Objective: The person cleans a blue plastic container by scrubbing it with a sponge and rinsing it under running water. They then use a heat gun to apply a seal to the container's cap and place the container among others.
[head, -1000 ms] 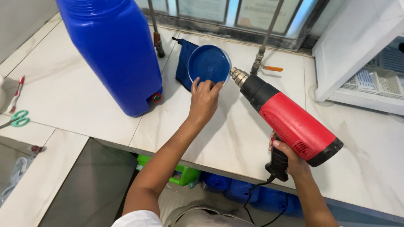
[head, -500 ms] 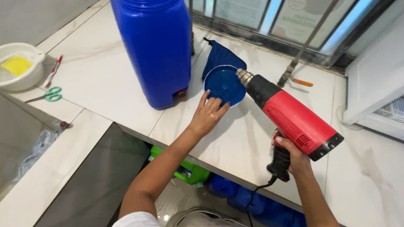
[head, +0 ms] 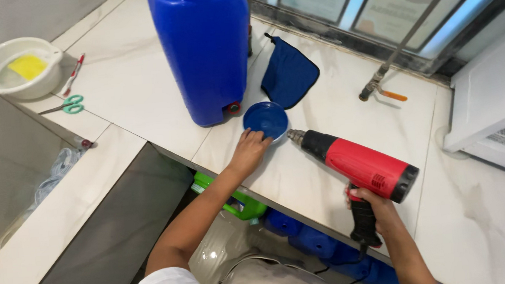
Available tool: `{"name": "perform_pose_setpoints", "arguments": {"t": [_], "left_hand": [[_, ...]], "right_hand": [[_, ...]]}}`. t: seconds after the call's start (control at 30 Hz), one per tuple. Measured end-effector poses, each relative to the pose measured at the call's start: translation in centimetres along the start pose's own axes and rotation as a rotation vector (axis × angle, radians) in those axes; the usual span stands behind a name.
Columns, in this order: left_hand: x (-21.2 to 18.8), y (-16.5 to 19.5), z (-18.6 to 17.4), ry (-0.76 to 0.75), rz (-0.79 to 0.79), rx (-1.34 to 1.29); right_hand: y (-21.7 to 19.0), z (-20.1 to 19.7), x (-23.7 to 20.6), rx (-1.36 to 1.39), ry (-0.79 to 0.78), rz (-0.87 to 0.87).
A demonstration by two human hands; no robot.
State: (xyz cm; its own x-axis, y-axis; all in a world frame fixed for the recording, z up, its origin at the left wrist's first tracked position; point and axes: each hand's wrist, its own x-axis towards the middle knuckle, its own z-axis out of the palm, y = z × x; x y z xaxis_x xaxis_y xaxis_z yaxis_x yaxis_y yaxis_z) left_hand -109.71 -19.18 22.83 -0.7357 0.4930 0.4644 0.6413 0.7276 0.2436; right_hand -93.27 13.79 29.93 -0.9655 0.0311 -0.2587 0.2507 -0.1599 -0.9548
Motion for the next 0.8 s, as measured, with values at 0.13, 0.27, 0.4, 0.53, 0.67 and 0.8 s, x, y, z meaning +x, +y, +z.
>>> {"name": "perform_pose_setpoints", "arguments": {"t": [0.13, 0.27, 0.4, 0.53, 0.67, 0.8], "left_hand": [[-0.5, 1.6, -0.4, -0.082, -0.024, 0.092], [2.6, 7.0, -0.5, 0.064, 0.06, -0.028], [9.2, 16.2, 2.9, -0.015, 0.166, -0.348], [15.7, 29.7, 10.6, -0.006, 0.353, -0.534], [25.4, 42.8, 20.7, 0.068, 0.458, -0.656], [36.7, 50.6, 29.2, 0.119, 0.173, -0.5]], "right_hand": [[1.7, -1.0, 0.1, 0.07, 0.042, -0.007], [1.5, -6.1, -1.6, 0.142, 0.146, -0.121], [0.2, -14.7, -6.7, 0.276, 0.169, -0.449], [-1.3, -23.9, -14.2, 0.342, 0.403, -0.583], [-1.0, -31.9, -20.6, 0.289, 0.577, -0.695], [0.7, -38.6, -23.4, 0.312, 0.57, -0.683]]}}
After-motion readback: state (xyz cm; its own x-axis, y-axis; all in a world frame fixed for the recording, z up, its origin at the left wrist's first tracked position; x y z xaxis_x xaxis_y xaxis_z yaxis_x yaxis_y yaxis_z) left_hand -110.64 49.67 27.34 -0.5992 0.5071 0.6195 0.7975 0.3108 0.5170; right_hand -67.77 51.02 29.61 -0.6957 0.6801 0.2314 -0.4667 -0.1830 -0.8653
